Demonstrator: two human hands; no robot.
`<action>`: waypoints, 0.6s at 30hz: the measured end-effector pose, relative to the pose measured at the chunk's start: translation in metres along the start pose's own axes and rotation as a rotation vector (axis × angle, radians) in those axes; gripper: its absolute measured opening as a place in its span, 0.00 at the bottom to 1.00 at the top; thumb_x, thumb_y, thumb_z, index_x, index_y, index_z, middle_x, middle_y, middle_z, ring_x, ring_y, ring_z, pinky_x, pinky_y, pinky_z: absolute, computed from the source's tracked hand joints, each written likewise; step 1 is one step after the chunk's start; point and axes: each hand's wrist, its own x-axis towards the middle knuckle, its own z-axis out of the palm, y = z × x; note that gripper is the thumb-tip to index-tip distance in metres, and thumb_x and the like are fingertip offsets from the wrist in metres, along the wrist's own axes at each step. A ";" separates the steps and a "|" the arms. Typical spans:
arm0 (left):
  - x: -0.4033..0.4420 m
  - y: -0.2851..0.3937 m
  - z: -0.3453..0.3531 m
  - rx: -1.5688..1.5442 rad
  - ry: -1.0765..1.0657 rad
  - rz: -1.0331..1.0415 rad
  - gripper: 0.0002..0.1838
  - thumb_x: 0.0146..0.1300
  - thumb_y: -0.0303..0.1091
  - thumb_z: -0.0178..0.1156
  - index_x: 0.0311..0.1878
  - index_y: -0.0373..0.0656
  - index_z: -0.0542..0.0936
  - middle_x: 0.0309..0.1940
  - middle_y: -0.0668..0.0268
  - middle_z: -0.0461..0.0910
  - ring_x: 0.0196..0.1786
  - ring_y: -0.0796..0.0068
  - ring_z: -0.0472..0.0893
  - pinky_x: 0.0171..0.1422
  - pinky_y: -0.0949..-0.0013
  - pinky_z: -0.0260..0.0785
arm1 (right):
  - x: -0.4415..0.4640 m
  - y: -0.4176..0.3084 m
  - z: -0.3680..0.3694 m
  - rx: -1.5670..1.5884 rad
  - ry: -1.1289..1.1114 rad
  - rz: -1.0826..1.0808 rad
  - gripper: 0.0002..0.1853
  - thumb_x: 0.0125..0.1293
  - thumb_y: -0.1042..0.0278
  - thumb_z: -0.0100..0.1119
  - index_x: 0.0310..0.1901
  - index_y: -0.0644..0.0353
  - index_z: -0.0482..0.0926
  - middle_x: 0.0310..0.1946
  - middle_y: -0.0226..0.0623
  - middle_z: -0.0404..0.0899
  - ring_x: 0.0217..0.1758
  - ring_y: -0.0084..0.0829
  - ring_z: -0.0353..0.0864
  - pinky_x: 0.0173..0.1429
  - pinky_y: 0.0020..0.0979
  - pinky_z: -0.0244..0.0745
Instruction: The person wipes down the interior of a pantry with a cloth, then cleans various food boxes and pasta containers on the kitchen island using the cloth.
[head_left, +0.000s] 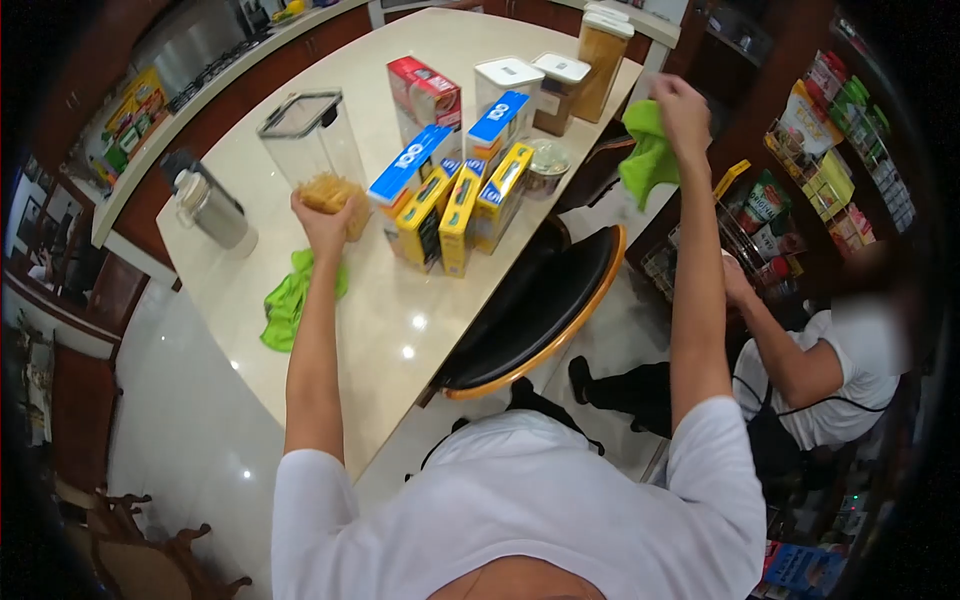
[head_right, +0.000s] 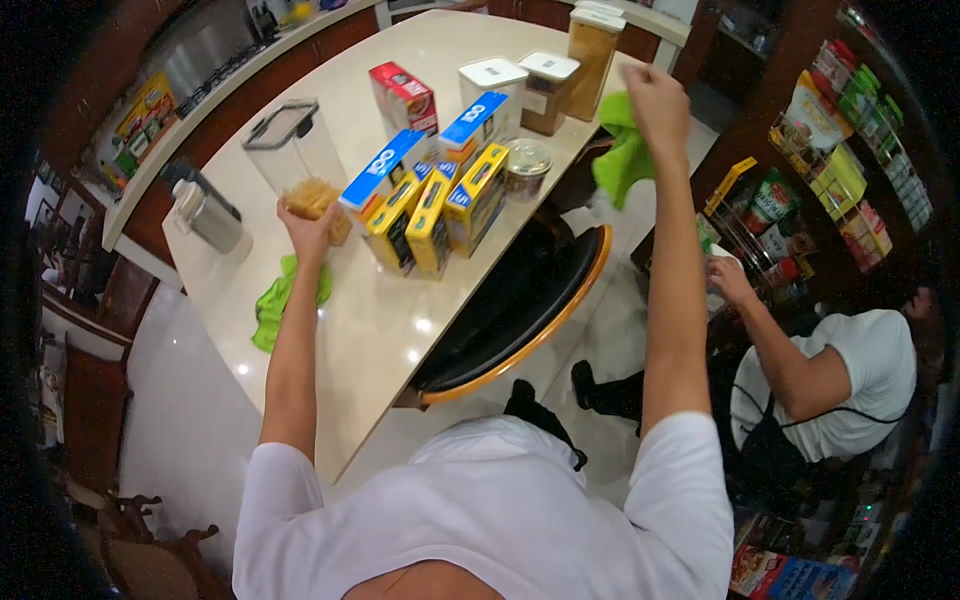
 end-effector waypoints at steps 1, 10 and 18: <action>0.000 -0.003 0.004 -0.011 -0.001 0.006 0.52 0.38 0.35 0.75 0.63 0.32 0.53 0.56 0.51 0.61 0.60 0.59 0.63 0.66 0.63 0.57 | 0.027 0.006 0.014 -0.152 -0.006 0.003 0.22 0.59 0.53 0.51 0.55 0.48 0.71 0.50 0.48 0.75 0.51 0.46 0.76 0.52 0.45 0.70; -0.007 -0.001 0.012 -0.049 -0.317 -0.151 0.62 0.41 0.32 0.73 0.69 0.42 0.34 0.65 0.52 0.52 0.66 0.58 0.59 0.67 0.62 0.58 | 0.236 0.107 0.123 -0.249 -0.220 -0.071 0.39 0.52 0.65 0.62 0.66 0.41 0.56 0.64 0.51 0.60 0.61 0.51 0.67 0.61 0.47 0.64; -0.033 0.091 -0.053 0.069 -0.001 -0.274 0.45 0.59 0.33 0.61 0.71 0.45 0.41 0.68 0.54 0.50 0.66 0.55 0.62 0.66 0.61 0.58 | 0.212 0.099 0.133 0.001 -0.112 0.032 0.32 0.51 0.57 0.67 0.55 0.54 0.61 0.50 0.51 0.73 0.55 0.43 0.73 0.56 0.40 0.66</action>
